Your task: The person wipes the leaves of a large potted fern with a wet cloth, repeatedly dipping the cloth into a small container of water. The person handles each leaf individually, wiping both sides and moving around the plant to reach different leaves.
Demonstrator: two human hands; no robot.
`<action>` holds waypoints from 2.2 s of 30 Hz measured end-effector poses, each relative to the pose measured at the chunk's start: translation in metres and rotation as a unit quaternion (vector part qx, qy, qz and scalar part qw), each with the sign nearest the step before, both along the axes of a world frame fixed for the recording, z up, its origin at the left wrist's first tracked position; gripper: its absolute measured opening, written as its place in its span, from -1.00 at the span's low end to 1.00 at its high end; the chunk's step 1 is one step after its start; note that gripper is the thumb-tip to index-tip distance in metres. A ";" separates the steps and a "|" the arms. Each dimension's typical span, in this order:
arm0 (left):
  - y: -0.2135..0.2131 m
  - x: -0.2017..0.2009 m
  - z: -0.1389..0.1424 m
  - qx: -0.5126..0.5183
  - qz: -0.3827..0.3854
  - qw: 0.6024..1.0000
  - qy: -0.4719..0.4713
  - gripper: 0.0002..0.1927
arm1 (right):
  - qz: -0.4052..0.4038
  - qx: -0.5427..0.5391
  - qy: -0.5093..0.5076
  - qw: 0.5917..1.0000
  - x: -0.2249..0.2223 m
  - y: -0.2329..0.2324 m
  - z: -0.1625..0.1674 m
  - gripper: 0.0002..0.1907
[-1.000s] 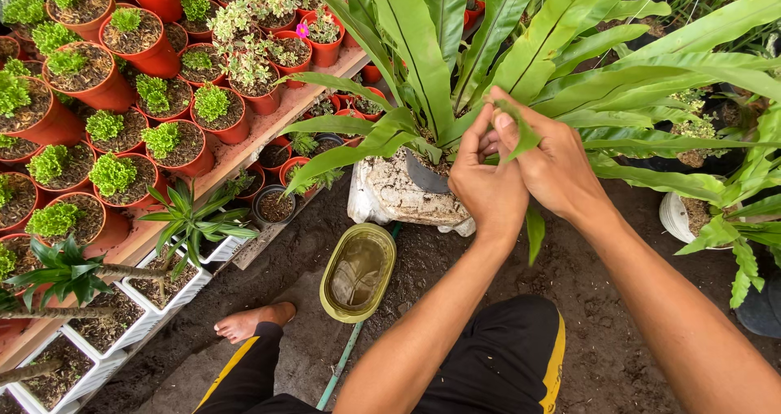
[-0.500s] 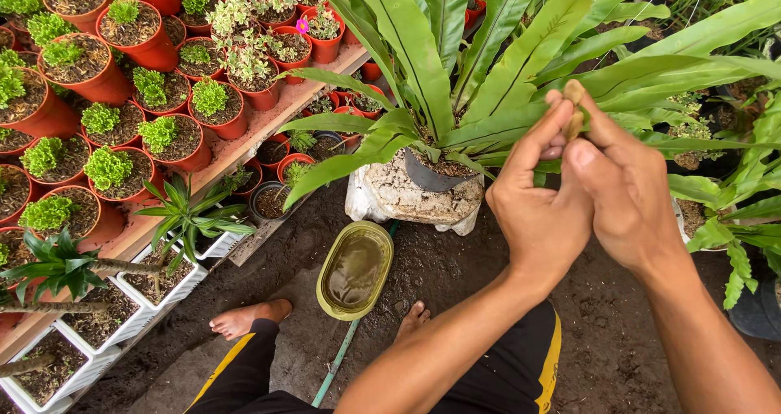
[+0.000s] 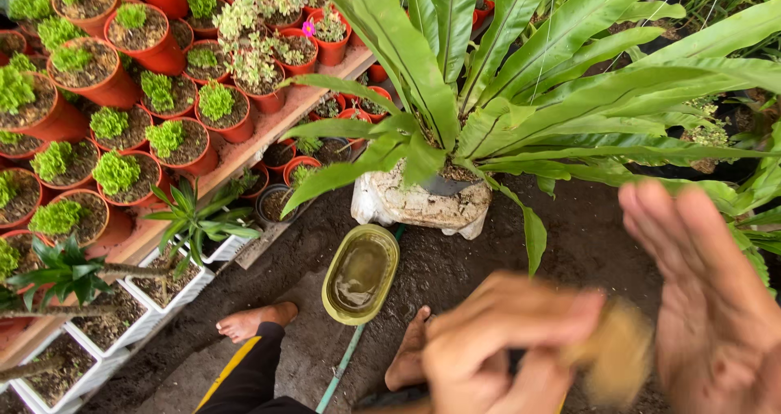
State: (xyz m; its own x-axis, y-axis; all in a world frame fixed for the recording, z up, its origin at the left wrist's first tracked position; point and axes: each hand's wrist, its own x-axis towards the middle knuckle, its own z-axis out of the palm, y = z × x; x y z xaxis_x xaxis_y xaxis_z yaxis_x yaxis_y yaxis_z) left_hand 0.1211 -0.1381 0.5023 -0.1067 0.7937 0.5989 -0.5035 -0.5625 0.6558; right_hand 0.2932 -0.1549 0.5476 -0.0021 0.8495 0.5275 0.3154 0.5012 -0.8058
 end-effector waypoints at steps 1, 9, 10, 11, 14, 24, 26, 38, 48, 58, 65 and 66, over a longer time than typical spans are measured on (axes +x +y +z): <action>-0.002 -0.014 -0.013 0.018 0.006 1.000 -0.018 -0.71 | -0.009 0.007 0.037 0.999 0.005 -0.003 -0.017 -0.16; 0.053 -0.127 -0.191 -0.513 -0.105 0.831 0.188 -0.64 | 0.332 -0.302 0.523 0.724 -0.045 -0.016 -0.096 -0.32; 0.065 -0.135 -0.223 -0.580 -0.087 0.775 0.236 -0.69 | 0.299 -0.390 0.561 0.666 -0.061 -0.011 -0.091 -0.31; 0.077 -0.140 -0.256 -0.641 -0.068 0.711 0.280 -0.75 | 0.232 -0.407 0.565 0.679 -0.076 0.004 -0.087 -0.32; 0.098 -0.141 -0.341 -0.536 -0.042 0.718 0.442 -0.74 | 0.067 -0.421 0.586 0.689 -0.103 0.062 -0.071 -0.42; 0.132 -0.132 -0.419 -0.232 -0.067 0.438 0.866 -0.80 | -0.068 -0.472 0.562 0.676 -0.117 0.187 -0.062 -0.58; 0.134 -0.138 -0.423 -0.199 -0.073 0.434 0.876 -0.82 | -0.081 -0.486 0.543 0.680 -0.118 0.192 -0.068 -0.67; 0.129 -0.164 -0.244 -0.268 0.010 0.748 0.607 -0.73 | -0.022 -0.478 0.540 0.693 -0.098 0.147 -0.144 -0.84; 0.114 -0.078 -0.019 0.093 0.085 0.846 0.518 -0.67 | -0.017 -0.453 0.550 0.701 -0.083 0.126 -0.155 -0.50; 0.175 -0.031 -0.068 0.195 0.012 0.680 0.707 -0.66 | -0.006 -0.467 0.577 0.670 -0.065 0.118 -0.164 -0.24; 0.229 0.025 -0.109 0.039 0.022 0.467 0.883 -0.84 | 0.064 -0.400 0.623 0.669 -0.059 0.119 -0.167 -0.19; 0.238 0.036 -0.113 0.035 0.027 0.460 0.887 -0.84 | 0.073 -0.398 0.621 0.672 -0.058 0.120 -0.167 -0.19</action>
